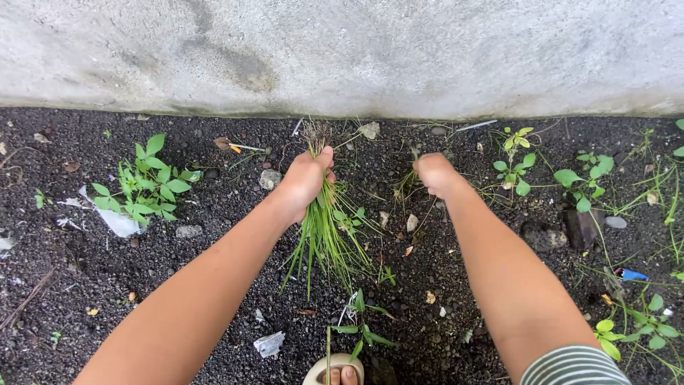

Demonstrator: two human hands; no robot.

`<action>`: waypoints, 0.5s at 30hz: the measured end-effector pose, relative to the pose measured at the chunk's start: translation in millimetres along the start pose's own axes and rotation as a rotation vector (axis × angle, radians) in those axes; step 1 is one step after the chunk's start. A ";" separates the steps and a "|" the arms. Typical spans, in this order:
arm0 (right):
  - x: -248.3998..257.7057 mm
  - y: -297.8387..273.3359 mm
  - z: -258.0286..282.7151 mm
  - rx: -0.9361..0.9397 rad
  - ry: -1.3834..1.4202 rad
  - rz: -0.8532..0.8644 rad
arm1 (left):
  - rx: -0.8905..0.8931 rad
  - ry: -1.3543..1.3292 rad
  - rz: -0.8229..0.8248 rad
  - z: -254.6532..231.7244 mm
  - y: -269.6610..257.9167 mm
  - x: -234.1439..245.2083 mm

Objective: Pulling weeds from the ground by hand in an outdoor area.

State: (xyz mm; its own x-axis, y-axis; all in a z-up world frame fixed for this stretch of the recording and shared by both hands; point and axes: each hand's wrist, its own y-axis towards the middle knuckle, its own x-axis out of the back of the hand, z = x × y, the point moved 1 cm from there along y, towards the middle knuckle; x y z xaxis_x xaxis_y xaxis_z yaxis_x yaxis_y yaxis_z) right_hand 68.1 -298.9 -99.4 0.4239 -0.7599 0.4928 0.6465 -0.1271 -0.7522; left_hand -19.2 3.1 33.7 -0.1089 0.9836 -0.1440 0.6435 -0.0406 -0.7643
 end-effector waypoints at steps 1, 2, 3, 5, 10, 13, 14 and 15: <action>8.1 -8.4 4.9 0.000 0.001 -0.003 | -0.001 0.001 0.003 -0.2 -0.3 -1.4; 15.9 -17.0 9.8 -0.019 0.076 0.036 | 0.000 0.002 0.008 -0.5 -0.7 -2.8; 23.7 -25.2 15.6 -0.036 0.151 0.077 | 0.001 0.004 0.012 -1.6 -1.1 -4.1; 33.1 -45.7 25.5 -0.019 0.234 0.116 | -0.009 0.000 0.023 0.5 1.8 -7.6; 28.2 -102.5 53.4 0.171 0.430 0.265 | -0.004 -0.036 0.038 8.7 10.3 -17.2; 5.1 -153.2 81.1 0.299 0.303 0.128 | -0.014 -0.045 0.059 18.5 23.6 -28.4; -3.3 -158.0 82.1 0.454 0.191 0.027 | -0.043 -0.004 0.071 20.4 26.7 -34.1; -13.7 -163.4 82.4 0.606 0.077 -0.072 | -0.071 0.038 0.080 23.7 29.0 -38.7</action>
State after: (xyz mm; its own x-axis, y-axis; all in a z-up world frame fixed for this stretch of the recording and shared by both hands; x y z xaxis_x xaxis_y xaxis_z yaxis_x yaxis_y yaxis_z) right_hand 8.9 -215.2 52.8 0.3338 -0.8094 0.4832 0.9269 0.1885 -0.3246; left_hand -14.2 -40.3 2.2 -0.0269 0.9836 -0.1782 0.7010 -0.1085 -0.7049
